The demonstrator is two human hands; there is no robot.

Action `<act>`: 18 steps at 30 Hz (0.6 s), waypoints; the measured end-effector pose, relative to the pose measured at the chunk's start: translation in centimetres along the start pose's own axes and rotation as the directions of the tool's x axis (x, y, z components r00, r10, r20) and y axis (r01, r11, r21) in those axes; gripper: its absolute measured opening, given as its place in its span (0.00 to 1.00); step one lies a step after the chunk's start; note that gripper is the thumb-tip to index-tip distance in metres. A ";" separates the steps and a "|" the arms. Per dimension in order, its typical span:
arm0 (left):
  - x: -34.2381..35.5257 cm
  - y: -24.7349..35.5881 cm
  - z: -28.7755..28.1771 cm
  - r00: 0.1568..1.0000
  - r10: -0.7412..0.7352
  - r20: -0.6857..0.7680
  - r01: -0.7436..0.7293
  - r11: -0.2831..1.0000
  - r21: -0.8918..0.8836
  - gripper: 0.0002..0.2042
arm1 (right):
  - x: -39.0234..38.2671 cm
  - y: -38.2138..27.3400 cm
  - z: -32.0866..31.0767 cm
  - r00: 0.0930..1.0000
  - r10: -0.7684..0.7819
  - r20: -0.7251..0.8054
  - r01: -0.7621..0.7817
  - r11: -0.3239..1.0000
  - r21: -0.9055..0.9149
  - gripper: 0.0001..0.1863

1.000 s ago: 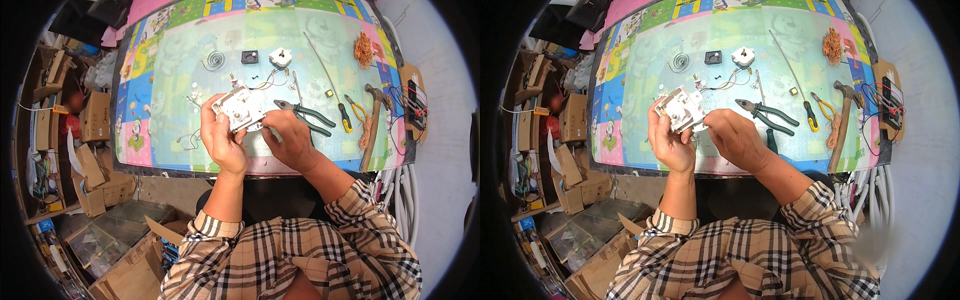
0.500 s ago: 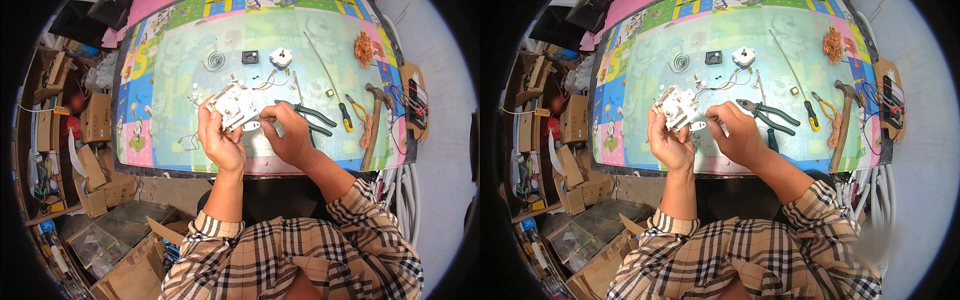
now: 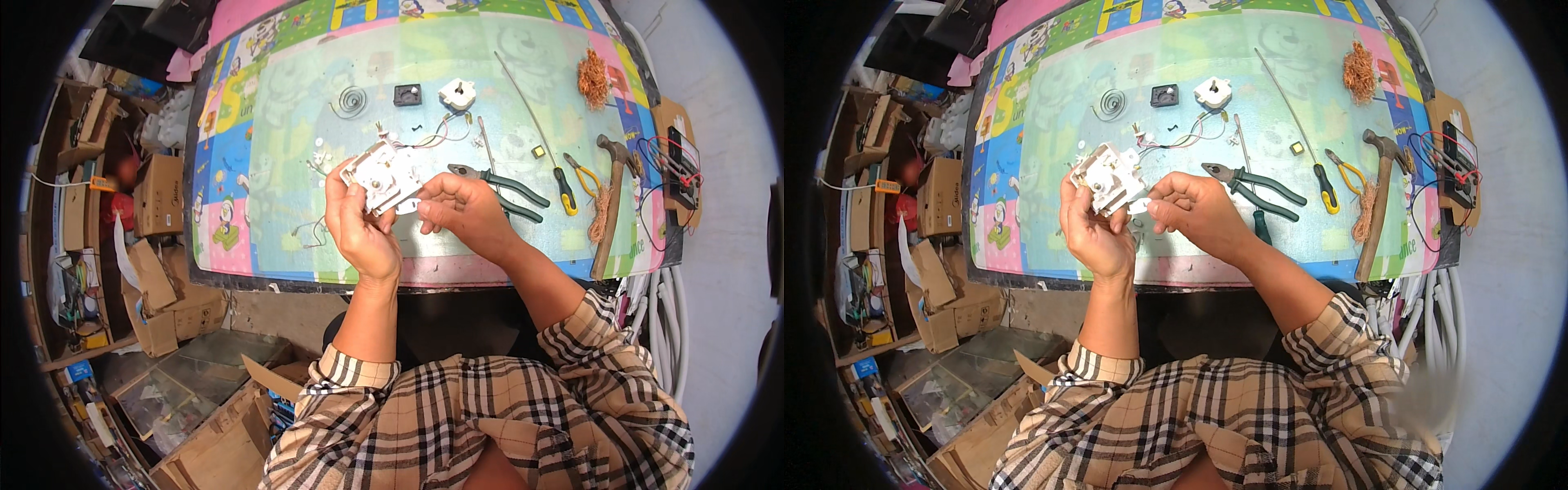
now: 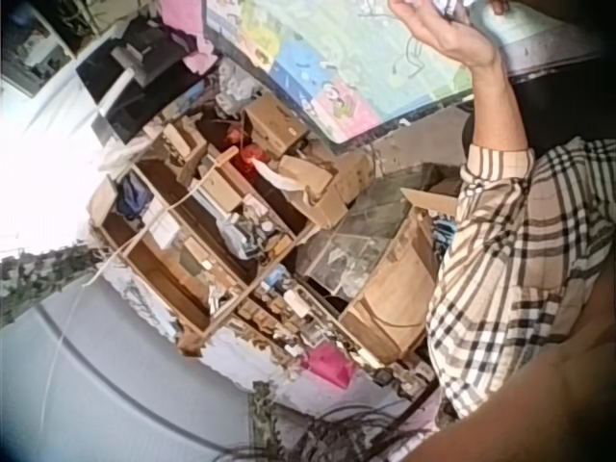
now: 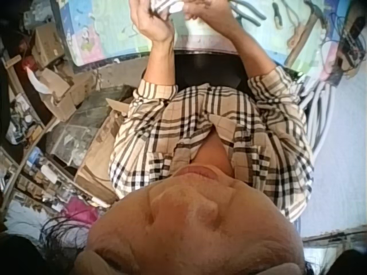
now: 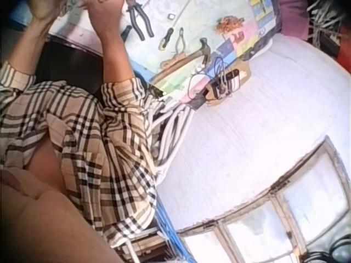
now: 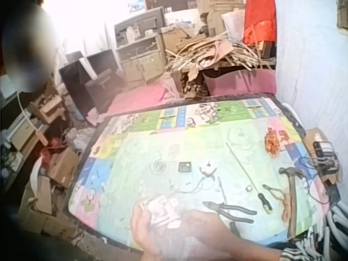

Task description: The person disassembles and reassembles small electrical components on a workbench. They use pliers and a screwdriver to strip wires, adjust terminals, and connect parts of a white plastic housing.

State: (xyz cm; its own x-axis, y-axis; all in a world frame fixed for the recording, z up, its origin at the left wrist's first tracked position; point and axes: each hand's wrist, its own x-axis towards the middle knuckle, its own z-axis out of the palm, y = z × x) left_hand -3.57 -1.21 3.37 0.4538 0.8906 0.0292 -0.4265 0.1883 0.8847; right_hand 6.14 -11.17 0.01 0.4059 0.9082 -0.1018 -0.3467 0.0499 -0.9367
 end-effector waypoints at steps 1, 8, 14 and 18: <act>0.0 -0.1 0.0 1.000 -0.005 -0.004 0.005 1.000 0.004 0.13 | 0.0 0.0 0.0 1.000 0.002 -0.008 -0.001 1.000 0.022 0.08; 0.4 -0.4 -0.1 0.996 -0.086 0.000 0.086 0.995 -0.059 0.13 | 0.0 -0.1 -0.3 0.997 0.061 -0.053 -0.060 0.998 0.012 0.09; 0.7 -0.7 -0.7 0.986 -0.165 0.004 0.165 0.986 0.024 0.11 | 0.3 -0.8 -1.2 0.993 -0.039 -0.112 0.027 0.994 -0.110 0.07; 0.8 -0.9 -1.0 0.977 -0.210 0.026 0.204 0.968 0.145 0.10 | 0.5 -2.4 -2.7 0.984 -0.127 -0.125 0.077 0.935 -0.347 0.05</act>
State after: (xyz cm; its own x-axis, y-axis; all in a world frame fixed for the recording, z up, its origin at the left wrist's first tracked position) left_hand -3.59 -0.25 2.08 0.5529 0.8205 -0.1451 -0.2068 0.3038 0.9300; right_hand 9.49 -12.00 1.31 0.5488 0.8356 -0.0233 0.0001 -0.0279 -0.9996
